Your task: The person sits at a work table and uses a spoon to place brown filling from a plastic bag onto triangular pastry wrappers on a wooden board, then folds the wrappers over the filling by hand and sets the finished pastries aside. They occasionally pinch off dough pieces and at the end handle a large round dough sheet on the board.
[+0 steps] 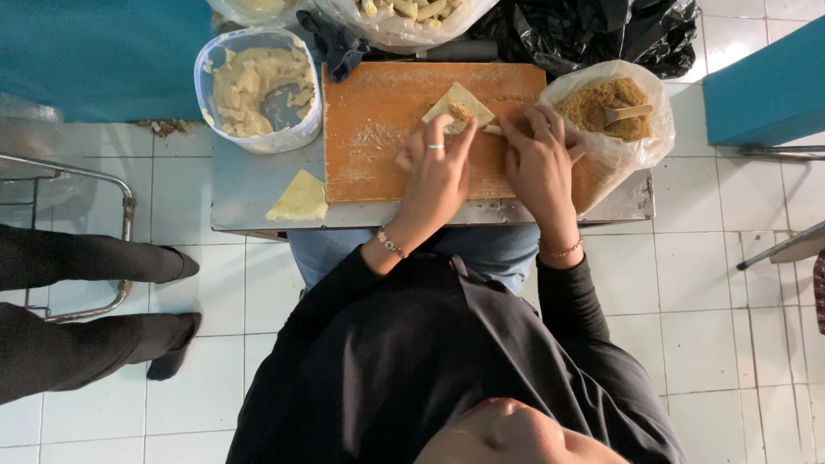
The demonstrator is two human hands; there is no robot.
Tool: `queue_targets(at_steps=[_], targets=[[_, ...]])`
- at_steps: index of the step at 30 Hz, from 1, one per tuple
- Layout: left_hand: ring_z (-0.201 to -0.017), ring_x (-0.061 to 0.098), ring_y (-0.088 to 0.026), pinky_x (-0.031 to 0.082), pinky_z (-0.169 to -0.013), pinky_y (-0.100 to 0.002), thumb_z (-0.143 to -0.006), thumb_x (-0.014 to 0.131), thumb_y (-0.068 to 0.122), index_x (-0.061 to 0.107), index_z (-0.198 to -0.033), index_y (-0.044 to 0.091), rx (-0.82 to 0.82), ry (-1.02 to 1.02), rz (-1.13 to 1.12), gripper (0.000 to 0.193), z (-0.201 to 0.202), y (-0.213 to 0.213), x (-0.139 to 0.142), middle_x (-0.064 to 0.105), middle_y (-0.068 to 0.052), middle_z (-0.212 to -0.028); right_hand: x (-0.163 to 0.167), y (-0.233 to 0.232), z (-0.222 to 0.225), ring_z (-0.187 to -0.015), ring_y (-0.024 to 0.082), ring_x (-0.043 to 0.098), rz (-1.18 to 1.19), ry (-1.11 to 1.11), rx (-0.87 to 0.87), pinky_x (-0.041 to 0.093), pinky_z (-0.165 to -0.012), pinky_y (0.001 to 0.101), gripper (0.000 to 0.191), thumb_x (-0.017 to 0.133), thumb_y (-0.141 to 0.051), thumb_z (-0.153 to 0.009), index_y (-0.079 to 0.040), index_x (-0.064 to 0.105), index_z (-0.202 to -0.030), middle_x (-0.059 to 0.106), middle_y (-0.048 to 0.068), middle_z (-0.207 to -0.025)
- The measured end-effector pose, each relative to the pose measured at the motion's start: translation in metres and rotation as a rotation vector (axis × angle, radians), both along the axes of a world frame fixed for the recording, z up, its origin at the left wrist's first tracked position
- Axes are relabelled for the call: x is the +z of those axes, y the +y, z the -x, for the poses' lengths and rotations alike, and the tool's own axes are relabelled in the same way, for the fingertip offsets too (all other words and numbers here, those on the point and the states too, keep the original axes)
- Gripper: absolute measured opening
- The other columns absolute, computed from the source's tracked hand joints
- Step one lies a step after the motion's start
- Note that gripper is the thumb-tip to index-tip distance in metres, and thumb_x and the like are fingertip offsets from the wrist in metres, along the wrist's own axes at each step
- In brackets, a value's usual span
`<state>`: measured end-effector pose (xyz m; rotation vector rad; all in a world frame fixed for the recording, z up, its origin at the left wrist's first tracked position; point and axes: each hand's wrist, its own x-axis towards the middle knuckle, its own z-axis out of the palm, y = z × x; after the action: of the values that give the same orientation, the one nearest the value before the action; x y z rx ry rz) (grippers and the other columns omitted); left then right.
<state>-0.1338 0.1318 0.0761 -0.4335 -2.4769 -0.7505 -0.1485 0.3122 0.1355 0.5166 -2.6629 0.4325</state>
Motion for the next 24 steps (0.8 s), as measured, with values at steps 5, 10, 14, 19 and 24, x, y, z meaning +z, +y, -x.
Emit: queue_targets(at_steps=[5, 10, 14, 19, 24], targets=[[-0.128, 0.04, -0.037, 0.028, -0.098, -0.052, -0.094, 0.069, 0.013, 0.06, -0.145, 0.021, 0.07, -0.006, -0.1, 0.053, -0.02, -0.025, 0.026, 0.045, -0.015, -0.139, 0.003, -0.003, 0.011, -0.124, 0.032, 0.055, 0.131, -0.046, 0.017, 0.04, -0.104, 0.0413, 0.033, 0.066, -0.003, -0.097, -0.014, 0.077, -0.125, 0.069, 0.007, -0.121], [-0.126, 0.04, -0.035, 0.029, -0.101, -0.052, -0.096, 0.068, 0.013, 0.068, -0.137, 0.024, 0.133, 0.011, -0.172, 0.042, -0.026, -0.038, 0.03, 0.046, -0.011, -0.139, 0.017, -0.011, 0.008, -0.112, 0.03, 0.057, 0.107, 0.026, 0.005, 0.041, -0.095, 0.0416, 0.035, 0.07, -0.004, -0.095, -0.014, 0.077, -0.127, 0.069, 0.008, -0.106], [-0.127, 0.04, -0.034, 0.027, -0.098, -0.051, -0.095, 0.069, 0.014, 0.07, -0.132, 0.022, 0.166, 0.005, -0.17, 0.038, -0.029, -0.051, 0.025, 0.046, -0.011, -0.137, 0.043, -0.017, 0.002, -0.091, 0.023, 0.065, 0.087, 0.027, 0.082, 0.043, -0.085, 0.0443, 0.038, 0.072, -0.005, -0.092, -0.014, 0.074, -0.129, 0.074, 0.007, -0.101], [-0.126, 0.04, -0.033, 0.027, -0.098, -0.05, -0.096, 0.069, 0.02, 0.071, -0.126, 0.02, 0.186, 0.027, -0.169, 0.03, -0.027, -0.052, 0.019, 0.047, -0.008, -0.134, 0.068, -0.013, 0.027, -0.078, 0.018, 0.071, 0.194, -0.039, 0.284, 0.054, -0.07, 0.0284, 0.043, 0.073, -0.007, -0.097, -0.008, 0.069, -0.14, 0.074, 0.009, -0.098], [-0.124, 0.044, -0.034, 0.029, -0.1, -0.051, -0.098, 0.067, 0.025, 0.07, -0.128, 0.02, 0.251, 0.095, -0.047, 0.03, -0.026, -0.046, 0.011, 0.048, -0.009, -0.134, 0.056, -0.02, 0.118, -0.072, 0.019, 0.074, 0.328, 0.104, 0.426, 0.055, -0.067, 0.0271, 0.006, 0.075, -0.007, -0.098, -0.001, 0.073, -0.097, 0.075, 0.013, -0.104]])
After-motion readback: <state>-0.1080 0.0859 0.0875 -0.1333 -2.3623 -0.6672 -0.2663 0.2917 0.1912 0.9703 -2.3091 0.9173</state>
